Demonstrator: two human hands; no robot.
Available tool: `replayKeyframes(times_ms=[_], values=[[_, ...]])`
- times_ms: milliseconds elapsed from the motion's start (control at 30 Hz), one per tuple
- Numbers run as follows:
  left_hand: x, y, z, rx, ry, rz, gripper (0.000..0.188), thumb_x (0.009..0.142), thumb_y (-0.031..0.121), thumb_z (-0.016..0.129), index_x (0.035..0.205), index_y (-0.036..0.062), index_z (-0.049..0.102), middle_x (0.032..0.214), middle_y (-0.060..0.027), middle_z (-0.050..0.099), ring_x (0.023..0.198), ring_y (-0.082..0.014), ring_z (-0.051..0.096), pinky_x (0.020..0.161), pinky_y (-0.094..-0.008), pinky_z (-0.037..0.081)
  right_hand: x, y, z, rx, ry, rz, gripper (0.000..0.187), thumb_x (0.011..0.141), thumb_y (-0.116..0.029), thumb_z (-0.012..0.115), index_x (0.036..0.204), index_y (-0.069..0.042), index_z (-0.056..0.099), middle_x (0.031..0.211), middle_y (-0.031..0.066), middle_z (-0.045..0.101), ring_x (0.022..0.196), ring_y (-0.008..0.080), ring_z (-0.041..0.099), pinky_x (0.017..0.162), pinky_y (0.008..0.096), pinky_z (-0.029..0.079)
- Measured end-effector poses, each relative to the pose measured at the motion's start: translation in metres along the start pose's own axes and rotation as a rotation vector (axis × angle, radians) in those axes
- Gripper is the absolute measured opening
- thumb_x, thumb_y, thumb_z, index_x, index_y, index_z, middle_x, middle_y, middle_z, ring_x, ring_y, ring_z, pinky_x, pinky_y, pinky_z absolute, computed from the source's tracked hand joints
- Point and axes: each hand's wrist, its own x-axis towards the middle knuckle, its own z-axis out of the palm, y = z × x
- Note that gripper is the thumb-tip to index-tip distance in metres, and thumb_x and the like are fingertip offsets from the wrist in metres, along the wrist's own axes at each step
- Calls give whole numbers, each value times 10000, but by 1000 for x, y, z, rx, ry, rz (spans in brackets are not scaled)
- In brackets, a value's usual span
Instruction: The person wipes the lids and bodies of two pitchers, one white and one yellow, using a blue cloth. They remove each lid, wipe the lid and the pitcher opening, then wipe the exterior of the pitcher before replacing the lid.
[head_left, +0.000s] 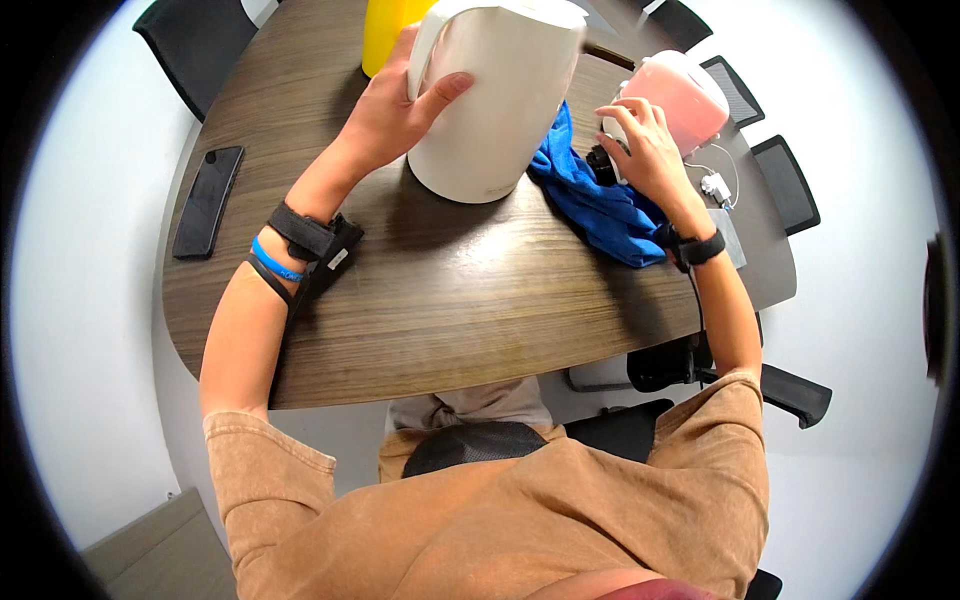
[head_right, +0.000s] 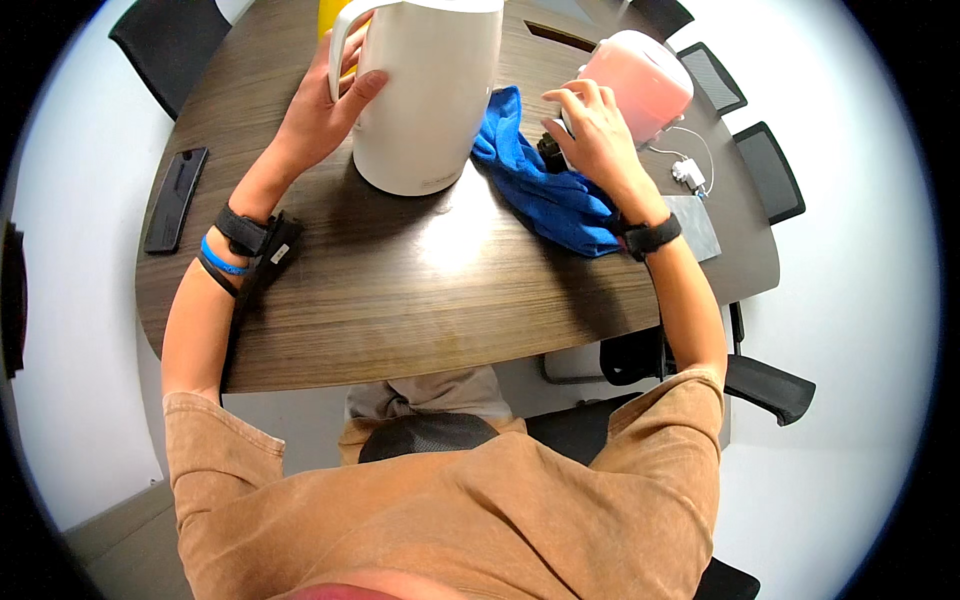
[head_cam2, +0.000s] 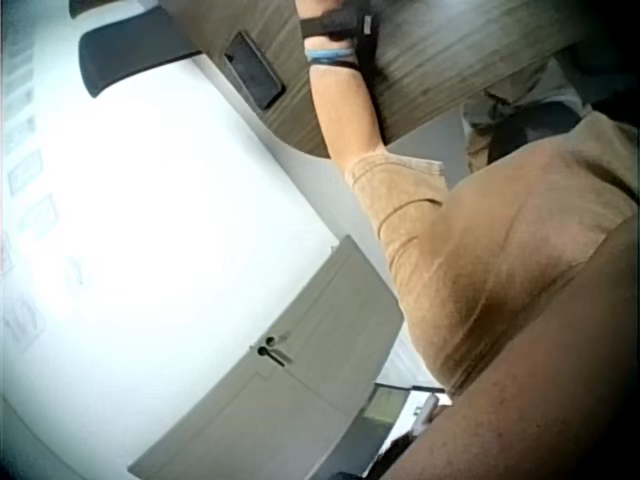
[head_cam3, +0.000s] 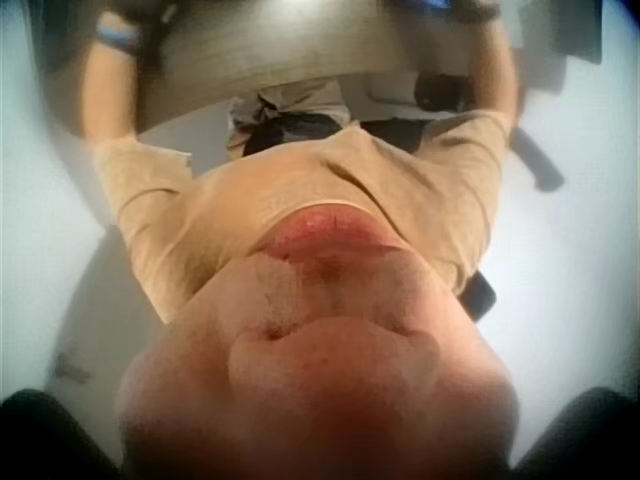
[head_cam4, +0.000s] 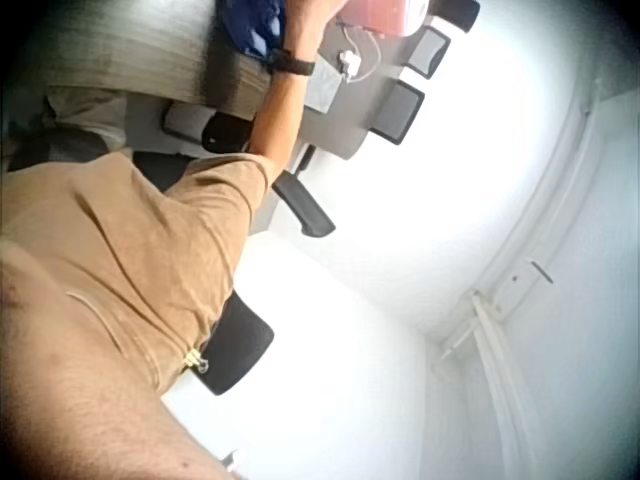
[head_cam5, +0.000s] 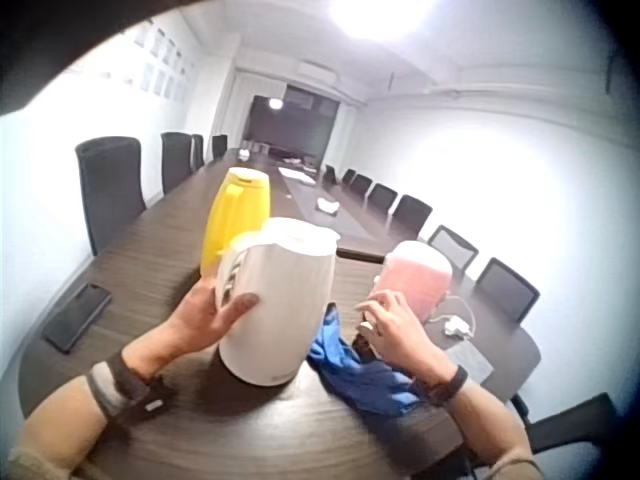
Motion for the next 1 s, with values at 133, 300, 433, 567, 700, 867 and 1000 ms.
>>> replayKeyframes(times_ms=[133, 300, 433, 567, 700, 867, 1000], values=[[1, -2, -5, -3, -5, -4, 675, 1078, 439, 728, 1567, 51, 471, 1334, -201, 708, 1220, -341, 723, 1046, -432, 570, -2, 42, 20, 554, -713, 557, 649, 1160, -512, 561, 1581, -27, 467, 1190, 176, 679, 1115, 247, 633, 1009, 374, 517], [0, 13, -10, -34, -112, -122, 729, 1112, 423, 673, 1648, 45, 355, 1534, -191, 570, 1399, -288, 603, 1168, -434, 539, 17, 27, -12, 447, -867, 414, 702, 1089, -540, 682, 1620, -133, 466, 1158, 123, 668, 1120, 248, 616, 1012, 393, 501], [3, 24, -10, 39, -143, -147, 757, 1089, 471, 699, 1638, 76, 359, 1478, -215, 579, 1396, -336, 609, 1154, -466, 541, 45, 22, -29, 462, -398, 186, 770, 975, -510, 830, 1575, -132, 530, 1473, 236, 612, 1398, 367, 566, 1165, 467, 468], [9, 37, -16, 30, -213, -256, 808, 1058, 546, 718, 1619, 92, 353, 1465, -217, 591, 1399, -358, 613, 1157, -498, 530, 90, 28, -72, 629, -145, 106, 796, 953, -414, 872, 1617, -182, 499, 1617, 180, 532, 1489, 382, 524, 1267, 625, 410], [14, 44, -27, 45, -243, -223, 814, 1031, 540, 761, 1577, 71, 382, 1433, -213, 611, 1348, -338, 641, 1127, -462, 546, 137, 21, -110, 706, -125, -39, 807, 942, -335, 890, 1631, -220, 486, 1652, 108, 516, 1536, 357, 488, 1212, 629, 500], [27, 74, -42, 174, -311, -356, 780, 990, 475, 831, 1513, 46, 443, 1253, -205, 690, 1116, -308, 707, 946, -437, 584, 177, -6, -111, 598, -263, -413, 756, 977, -116, 836, 1638, -222, 484, 1677, 90, 474, 1556, 361, 461, 1245, 613, 482], [29, 85, -43, 363, -329, -299, 575, 983, 370, 852, 1337, 13, 574, 999, -199, 726, 883, -326, 714, 808, -443, 568, 198, -9, -107, 594, -377, -509, 716, 993, -124, 819, 1627, -224, 503, 1632, 104, 525, 1538, 348, 483, 1265, 586, 469]])
